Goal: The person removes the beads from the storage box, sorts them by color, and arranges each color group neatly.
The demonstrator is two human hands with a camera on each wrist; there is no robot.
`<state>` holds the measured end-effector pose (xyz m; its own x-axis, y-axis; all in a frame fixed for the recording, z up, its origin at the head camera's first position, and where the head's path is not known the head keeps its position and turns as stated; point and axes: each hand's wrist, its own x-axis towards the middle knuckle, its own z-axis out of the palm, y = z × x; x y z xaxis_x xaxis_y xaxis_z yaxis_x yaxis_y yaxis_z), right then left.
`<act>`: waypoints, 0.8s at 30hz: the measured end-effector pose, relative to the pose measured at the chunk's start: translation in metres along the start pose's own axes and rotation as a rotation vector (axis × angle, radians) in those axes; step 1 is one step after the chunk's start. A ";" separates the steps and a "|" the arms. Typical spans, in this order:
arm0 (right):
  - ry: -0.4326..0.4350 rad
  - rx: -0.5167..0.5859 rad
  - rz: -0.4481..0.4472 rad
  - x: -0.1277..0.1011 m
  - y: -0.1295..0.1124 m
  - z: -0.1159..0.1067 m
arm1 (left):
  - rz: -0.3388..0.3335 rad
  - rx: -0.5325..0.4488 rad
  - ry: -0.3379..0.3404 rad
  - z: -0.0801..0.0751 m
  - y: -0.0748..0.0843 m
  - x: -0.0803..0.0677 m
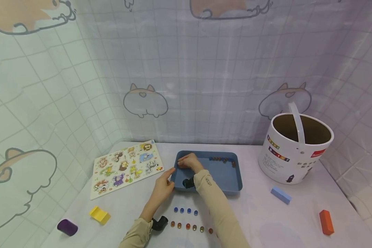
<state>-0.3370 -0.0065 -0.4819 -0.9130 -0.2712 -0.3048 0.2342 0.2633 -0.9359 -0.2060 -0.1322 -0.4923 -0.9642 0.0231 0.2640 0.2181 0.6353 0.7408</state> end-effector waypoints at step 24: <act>-0.245 -0.054 -0.122 -0.045 0.008 -0.090 | -0.061 0.015 0.000 0.000 0.000 0.001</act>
<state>-0.3235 0.0909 -0.4598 -0.8238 -0.5180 -0.2303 0.1033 0.2623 -0.9595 -0.2067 -0.1320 -0.4925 -0.9757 -0.0155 0.2187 0.1569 0.6471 0.7461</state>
